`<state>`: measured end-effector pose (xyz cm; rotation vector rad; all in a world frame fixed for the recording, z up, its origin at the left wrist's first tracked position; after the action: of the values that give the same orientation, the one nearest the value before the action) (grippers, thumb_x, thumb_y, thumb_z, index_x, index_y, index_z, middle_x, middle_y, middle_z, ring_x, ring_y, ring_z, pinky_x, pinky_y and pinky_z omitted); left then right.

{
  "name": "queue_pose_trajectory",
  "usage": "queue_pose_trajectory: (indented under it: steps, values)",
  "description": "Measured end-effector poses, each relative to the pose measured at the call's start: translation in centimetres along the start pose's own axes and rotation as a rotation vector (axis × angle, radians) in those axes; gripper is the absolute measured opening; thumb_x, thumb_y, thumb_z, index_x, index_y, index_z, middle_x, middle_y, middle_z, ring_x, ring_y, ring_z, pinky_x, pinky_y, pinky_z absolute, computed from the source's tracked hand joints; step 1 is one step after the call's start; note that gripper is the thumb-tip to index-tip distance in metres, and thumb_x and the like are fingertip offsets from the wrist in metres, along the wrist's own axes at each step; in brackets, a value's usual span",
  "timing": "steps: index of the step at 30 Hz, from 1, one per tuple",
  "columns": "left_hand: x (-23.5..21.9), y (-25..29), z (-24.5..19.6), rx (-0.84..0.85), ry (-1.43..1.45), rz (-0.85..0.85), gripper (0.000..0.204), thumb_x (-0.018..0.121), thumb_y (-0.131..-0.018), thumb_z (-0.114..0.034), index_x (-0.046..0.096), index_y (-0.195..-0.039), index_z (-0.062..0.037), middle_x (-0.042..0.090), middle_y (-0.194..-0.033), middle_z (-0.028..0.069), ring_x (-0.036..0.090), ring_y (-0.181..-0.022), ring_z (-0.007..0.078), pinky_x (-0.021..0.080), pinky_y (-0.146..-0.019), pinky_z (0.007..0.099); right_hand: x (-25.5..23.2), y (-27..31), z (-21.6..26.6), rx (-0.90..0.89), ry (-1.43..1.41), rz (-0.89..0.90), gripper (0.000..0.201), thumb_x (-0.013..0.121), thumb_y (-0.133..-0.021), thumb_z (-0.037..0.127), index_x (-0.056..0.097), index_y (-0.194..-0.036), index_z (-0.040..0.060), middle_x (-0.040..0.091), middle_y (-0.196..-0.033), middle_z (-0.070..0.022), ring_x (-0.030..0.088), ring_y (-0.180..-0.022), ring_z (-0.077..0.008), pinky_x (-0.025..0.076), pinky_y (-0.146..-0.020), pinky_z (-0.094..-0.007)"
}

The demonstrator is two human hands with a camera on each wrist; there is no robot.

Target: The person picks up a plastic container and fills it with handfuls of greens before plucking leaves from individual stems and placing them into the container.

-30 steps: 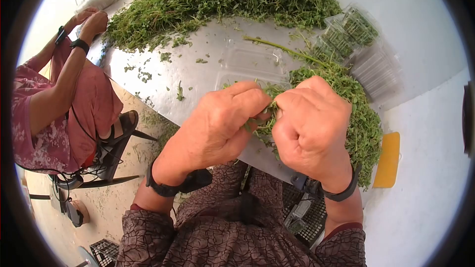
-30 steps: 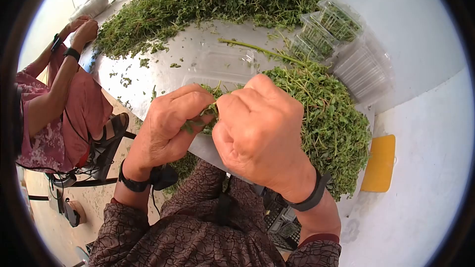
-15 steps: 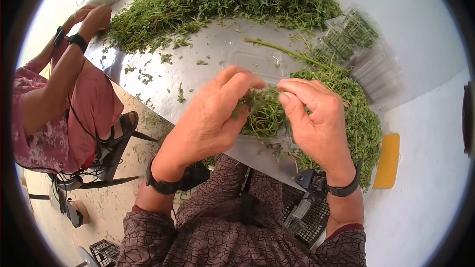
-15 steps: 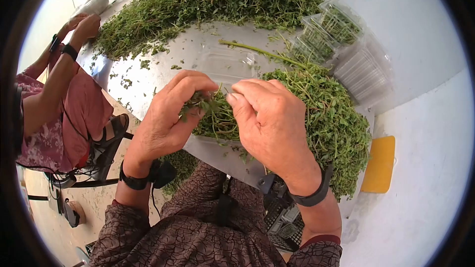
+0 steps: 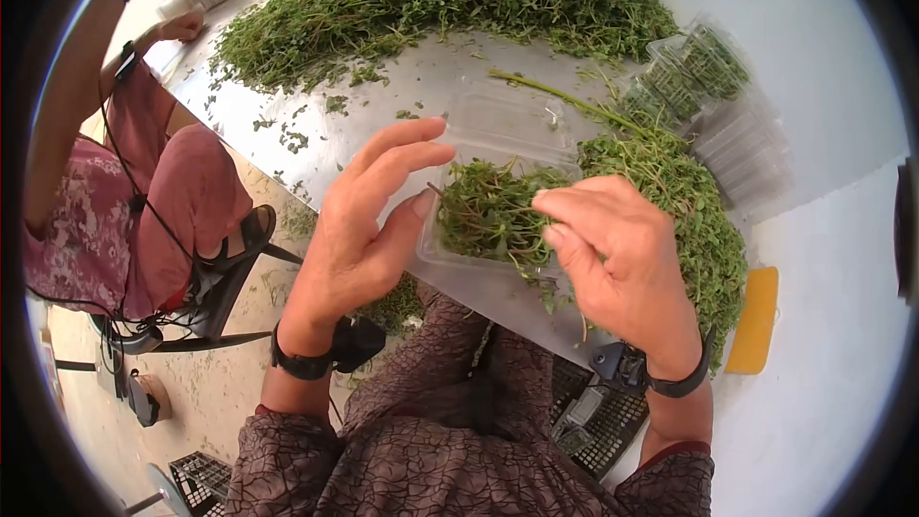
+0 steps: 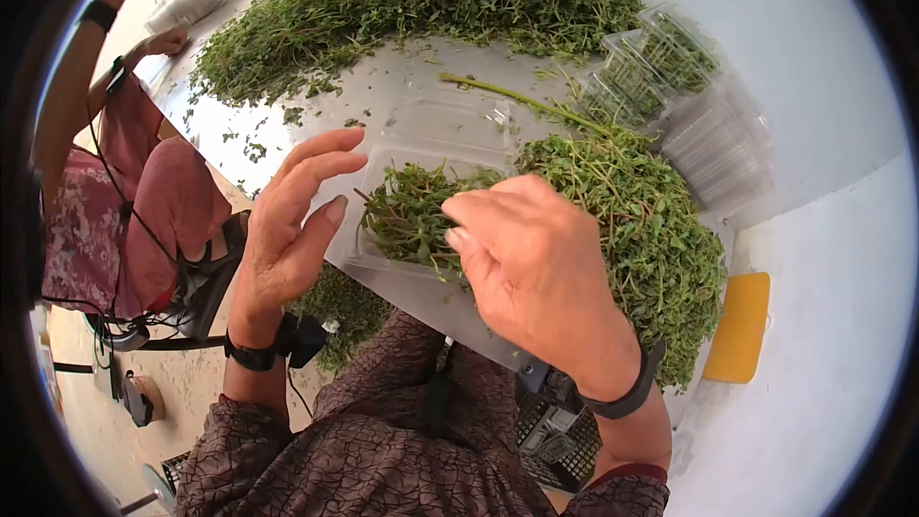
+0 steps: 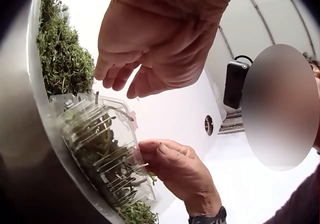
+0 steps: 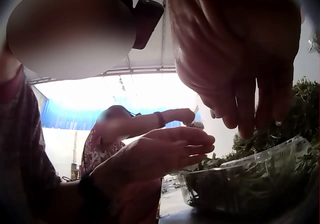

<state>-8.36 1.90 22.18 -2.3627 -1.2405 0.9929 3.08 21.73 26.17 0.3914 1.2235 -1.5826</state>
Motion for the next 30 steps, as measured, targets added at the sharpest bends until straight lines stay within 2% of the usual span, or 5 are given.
queue_pose_trajectory:
  steps: [10, 15, 22, 25, 30]
  values:
    - [0.1, 2.8, 1.0, -0.022, -0.058, -0.050, 0.031, 0.054, -0.083, 0.005, 0.062, -0.113, -0.0011, 0.061, -0.120, 0.0183, 0.064, -0.100, 0.0326, 0.051, -0.083, 0.0357, 1.8, 0.2, 0.9, -0.067, -0.015, 0.213, 0.031, 0.070, -0.078, 0.005, 0.064, -0.108, -0.0017, 0.067, -0.110, -0.0149, 0.058, -0.107, -0.0310, 0.044, -0.093, -0.0420]
    - [0.7, 4.0, 0.7, -0.081, -0.012, -0.053, 0.032, 0.057, -0.082, 0.008, 0.062, -0.111, -0.0011, 0.061, -0.115, 0.0166, 0.065, -0.086, 0.0285, 0.052, -0.072, 0.0314, 2.7, 0.2, 0.9, -0.100, -0.021, 0.263, 0.033, 0.071, -0.077, 0.005, 0.064, -0.108, -0.0023, 0.067, -0.111, -0.0153, 0.058, -0.107, -0.0331, 0.044, -0.095, -0.0435]
    - [1.1, 3.7, 0.2, 0.045, -0.131, -0.057, 0.028, 0.062, -0.077, 0.007, 0.066, -0.104, -0.0018, 0.057, -0.117, 0.0197, 0.061, -0.100, 0.0340, 0.051, -0.082, 0.0385, 3.1, -0.5, 0.6, -0.138, 0.017, 0.398, 0.031, 0.062, -0.088, 0.024, 0.064, -0.107, -0.0010, 0.066, -0.107, -0.0144, 0.053, -0.112, -0.0344, 0.037, -0.101, -0.0512]
    - [1.6, 3.6, 0.0, 0.098, -0.199, -0.026, 0.029, 0.064, -0.074, 0.006, 0.067, -0.102, -0.0025, 0.057, -0.117, 0.0194, 0.058, -0.105, 0.0361, 0.050, -0.084, 0.0422, 3.7, -0.4, 0.6, -0.195, 0.041, 0.315, 0.027, 0.065, -0.086, 0.024, 0.063, -0.093, -0.0011, 0.065, -0.097, -0.0123, 0.054, -0.107, -0.0311, 0.038, -0.099, -0.0480]
    - [1.3, 2.9, -0.7, 0.188, -0.393, 0.091, 0.025, 0.070, -0.072, -0.002, 0.067, -0.096, -0.0028, 0.059, -0.117, 0.0139, 0.055, -0.113, 0.0345, 0.043, -0.094, 0.0464, 3.3, 0.0, 0.6, -0.196, 0.060, 0.285, 0.028, 0.066, -0.085, 0.024, 0.064, -0.097, -0.0015, 0.065, -0.104, -0.0136, 0.053, -0.111, -0.0320, 0.038, -0.100, -0.0485]
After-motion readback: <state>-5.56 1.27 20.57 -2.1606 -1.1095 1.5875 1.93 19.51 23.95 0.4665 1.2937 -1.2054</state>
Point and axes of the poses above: each hand's wrist, its own y-axis away from the middle knuckle, its own x-axis out of the palm, z = x × y, the point moved 1 cm from there along -y, towards the middle knuckle
